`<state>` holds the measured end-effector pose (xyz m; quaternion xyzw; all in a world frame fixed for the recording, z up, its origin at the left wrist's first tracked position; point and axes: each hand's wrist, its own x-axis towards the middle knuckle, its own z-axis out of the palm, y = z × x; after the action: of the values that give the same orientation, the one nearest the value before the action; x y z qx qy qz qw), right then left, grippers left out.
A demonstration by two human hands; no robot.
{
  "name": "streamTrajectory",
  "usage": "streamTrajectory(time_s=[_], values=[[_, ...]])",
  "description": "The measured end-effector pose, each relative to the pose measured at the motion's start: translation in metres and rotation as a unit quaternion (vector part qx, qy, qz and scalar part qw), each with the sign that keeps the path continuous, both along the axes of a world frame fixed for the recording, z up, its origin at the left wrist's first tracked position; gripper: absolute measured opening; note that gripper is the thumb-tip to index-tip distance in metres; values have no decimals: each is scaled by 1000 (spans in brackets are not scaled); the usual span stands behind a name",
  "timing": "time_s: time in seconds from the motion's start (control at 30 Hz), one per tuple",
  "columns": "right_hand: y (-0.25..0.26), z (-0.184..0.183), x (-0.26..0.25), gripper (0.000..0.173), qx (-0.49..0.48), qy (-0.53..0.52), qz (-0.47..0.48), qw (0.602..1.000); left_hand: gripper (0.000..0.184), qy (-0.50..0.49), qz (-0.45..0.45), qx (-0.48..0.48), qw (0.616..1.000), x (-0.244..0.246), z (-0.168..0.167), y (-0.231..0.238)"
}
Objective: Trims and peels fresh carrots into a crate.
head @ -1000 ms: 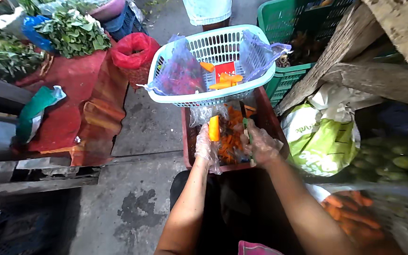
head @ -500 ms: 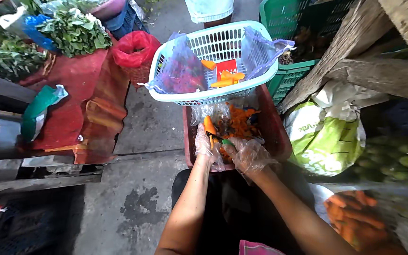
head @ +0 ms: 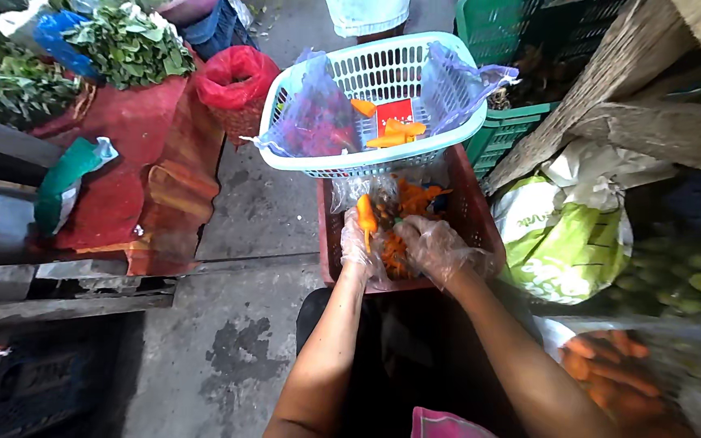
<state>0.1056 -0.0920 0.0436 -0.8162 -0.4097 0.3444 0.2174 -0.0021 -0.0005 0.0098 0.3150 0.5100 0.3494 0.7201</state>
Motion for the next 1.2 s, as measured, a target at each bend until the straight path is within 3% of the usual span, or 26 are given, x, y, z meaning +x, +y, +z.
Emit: streamTrajectory(time_s=[0.13,0.33,0.57,0.67,0.77,0.9,0.97,1.2], values=[[-10,24,-14,45,-26,-29,90,995,42,1,23,-10,1000,-1,6,1],[-4,34,-18,50,-93,-62,99,989,42,129,3,42,991,1,5,-1],[15,-14,15,48,-17,17,-17,1000,44,215,-76,87,970,2,4,-5],[-1,-1,3,41,23,40,21,999,43,253,-88,100,958,2,6,-2],[-7,8,-5,42,-7,30,79,996,42,279,-91,93,951,1,10,-3],[-5,8,-5,45,-30,4,91,995,42,244,-71,91,963,1,4,-2],[0,4,-4,47,-43,-11,84,995,42,269,-103,102,952,2,6,-3],[21,-30,26,50,-35,7,-29,999,42,206,-129,102,965,0,10,-10]])
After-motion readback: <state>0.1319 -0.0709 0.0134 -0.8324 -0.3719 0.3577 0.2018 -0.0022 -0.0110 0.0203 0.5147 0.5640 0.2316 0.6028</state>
